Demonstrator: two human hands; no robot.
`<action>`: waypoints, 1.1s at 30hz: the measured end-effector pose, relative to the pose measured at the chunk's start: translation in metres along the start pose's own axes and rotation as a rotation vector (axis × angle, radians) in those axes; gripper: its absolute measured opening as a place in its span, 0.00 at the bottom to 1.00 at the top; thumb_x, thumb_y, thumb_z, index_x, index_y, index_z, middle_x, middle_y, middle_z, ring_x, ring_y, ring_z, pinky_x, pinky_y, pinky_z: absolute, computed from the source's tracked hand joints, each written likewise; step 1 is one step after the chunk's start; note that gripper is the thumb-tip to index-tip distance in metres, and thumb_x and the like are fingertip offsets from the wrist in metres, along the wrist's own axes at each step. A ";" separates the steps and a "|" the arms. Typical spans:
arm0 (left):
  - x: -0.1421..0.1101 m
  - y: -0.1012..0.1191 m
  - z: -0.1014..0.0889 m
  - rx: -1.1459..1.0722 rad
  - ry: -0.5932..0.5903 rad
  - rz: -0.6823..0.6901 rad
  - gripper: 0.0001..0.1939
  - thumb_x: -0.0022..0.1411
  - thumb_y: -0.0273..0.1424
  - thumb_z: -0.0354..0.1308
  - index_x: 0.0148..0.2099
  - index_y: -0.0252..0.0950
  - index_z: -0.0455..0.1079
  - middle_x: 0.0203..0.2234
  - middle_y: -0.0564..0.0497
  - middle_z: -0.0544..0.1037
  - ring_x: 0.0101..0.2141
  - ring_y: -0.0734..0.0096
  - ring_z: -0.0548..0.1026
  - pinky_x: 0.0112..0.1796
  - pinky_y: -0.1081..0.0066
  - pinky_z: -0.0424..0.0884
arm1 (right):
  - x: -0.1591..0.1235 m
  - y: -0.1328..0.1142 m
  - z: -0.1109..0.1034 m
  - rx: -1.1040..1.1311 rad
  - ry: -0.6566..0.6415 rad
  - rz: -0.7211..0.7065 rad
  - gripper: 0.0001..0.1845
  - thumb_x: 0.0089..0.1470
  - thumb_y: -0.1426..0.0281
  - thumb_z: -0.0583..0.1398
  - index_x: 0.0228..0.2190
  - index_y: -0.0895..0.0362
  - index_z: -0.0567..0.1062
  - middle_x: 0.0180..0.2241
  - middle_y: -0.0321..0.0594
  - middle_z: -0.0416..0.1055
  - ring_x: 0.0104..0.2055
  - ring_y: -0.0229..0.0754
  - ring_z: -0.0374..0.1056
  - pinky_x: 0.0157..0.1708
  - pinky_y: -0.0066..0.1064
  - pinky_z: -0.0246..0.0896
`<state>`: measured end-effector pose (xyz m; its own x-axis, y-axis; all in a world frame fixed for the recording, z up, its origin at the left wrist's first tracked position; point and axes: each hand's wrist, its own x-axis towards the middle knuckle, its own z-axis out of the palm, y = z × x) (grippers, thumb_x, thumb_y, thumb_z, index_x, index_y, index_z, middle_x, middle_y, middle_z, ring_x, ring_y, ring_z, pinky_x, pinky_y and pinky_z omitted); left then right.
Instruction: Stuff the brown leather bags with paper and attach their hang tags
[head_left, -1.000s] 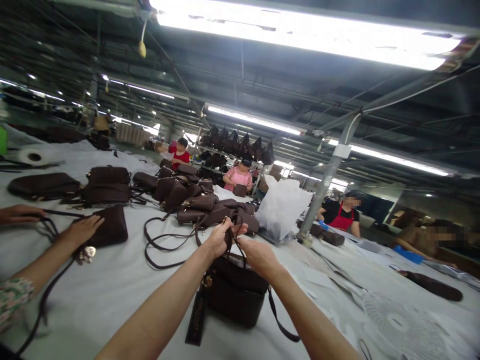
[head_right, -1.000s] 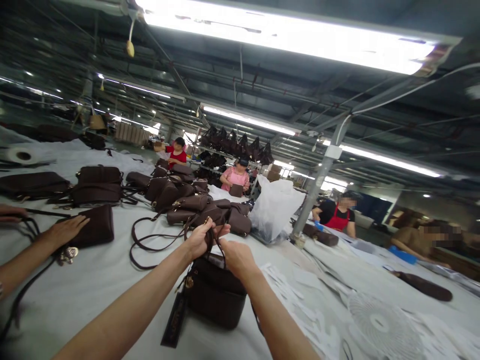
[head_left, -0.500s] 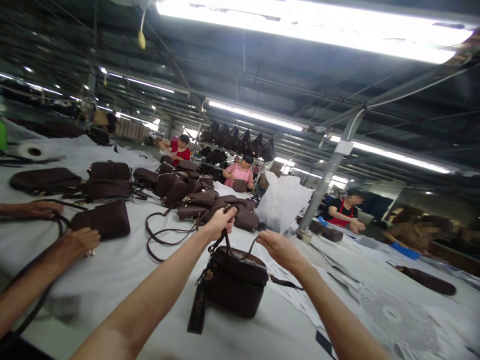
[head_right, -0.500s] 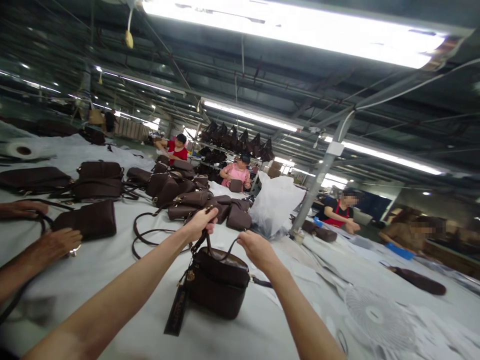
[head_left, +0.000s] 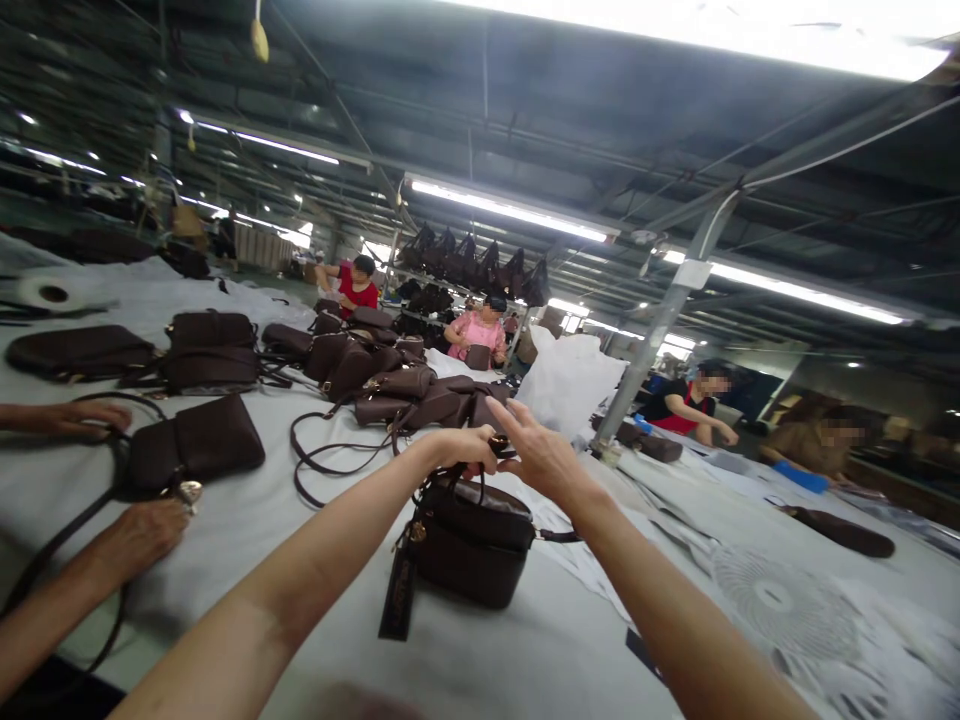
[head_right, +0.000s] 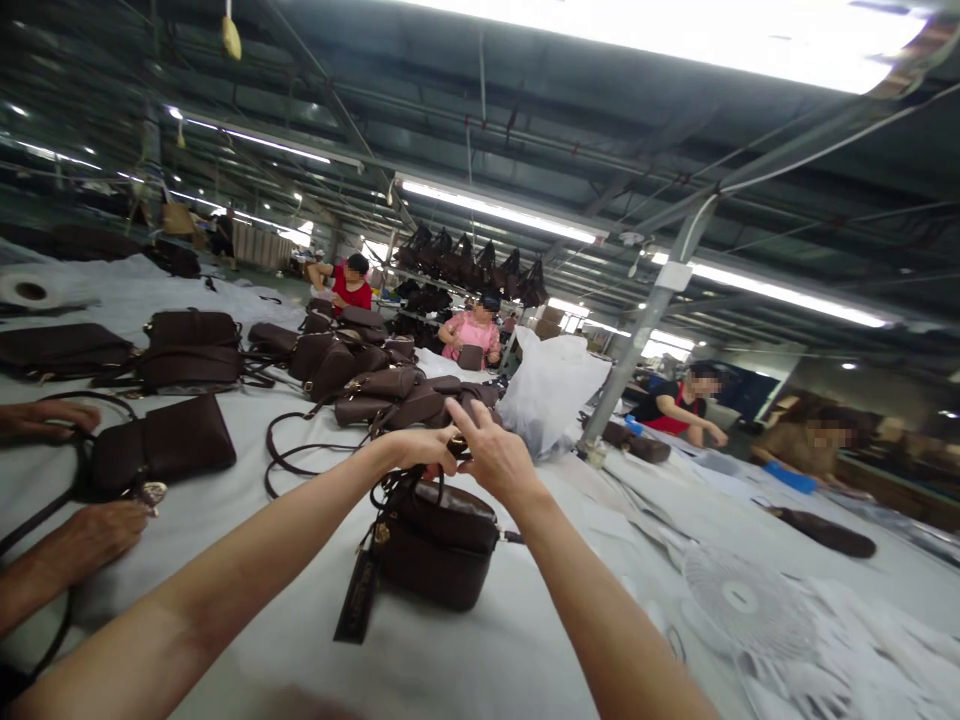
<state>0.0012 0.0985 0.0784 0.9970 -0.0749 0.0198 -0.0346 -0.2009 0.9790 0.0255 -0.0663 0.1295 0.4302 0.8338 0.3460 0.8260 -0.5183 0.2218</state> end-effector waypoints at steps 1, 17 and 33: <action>0.002 0.000 0.001 0.005 -0.025 -0.010 0.14 0.38 0.18 0.60 0.28 0.37 0.64 0.14 0.57 0.66 0.14 0.74 0.63 0.14 0.75 0.57 | 0.001 0.002 -0.001 0.022 -0.042 -0.086 0.42 0.51 0.71 0.64 0.62 0.49 0.52 0.59 0.48 0.58 0.47 0.50 0.69 0.39 0.32 0.64; -0.013 0.006 -0.001 0.079 -0.122 0.102 0.10 0.42 0.21 0.59 0.31 0.35 0.72 0.19 0.55 0.69 0.20 0.74 0.65 0.21 0.75 0.58 | 0.004 0.026 0.005 0.302 -0.058 -0.045 0.08 0.58 0.74 0.55 0.38 0.58 0.73 0.34 0.39 0.75 0.35 0.38 0.68 0.36 0.26 0.57; -0.014 0.001 0.003 0.286 -0.139 0.165 0.06 0.51 0.30 0.61 0.34 0.34 0.73 0.22 0.52 0.75 0.25 0.69 0.71 0.25 0.77 0.63 | -0.009 0.029 -0.004 -0.129 -0.245 -0.190 0.13 0.64 0.66 0.52 0.47 0.61 0.67 0.42 0.49 0.73 0.42 0.49 0.71 0.38 0.33 0.60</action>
<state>-0.0130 0.0964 0.0780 0.9579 -0.2579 0.1261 -0.2324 -0.4384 0.8682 0.0441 -0.0903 0.1368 0.3609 0.9306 0.0614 0.8535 -0.3561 0.3804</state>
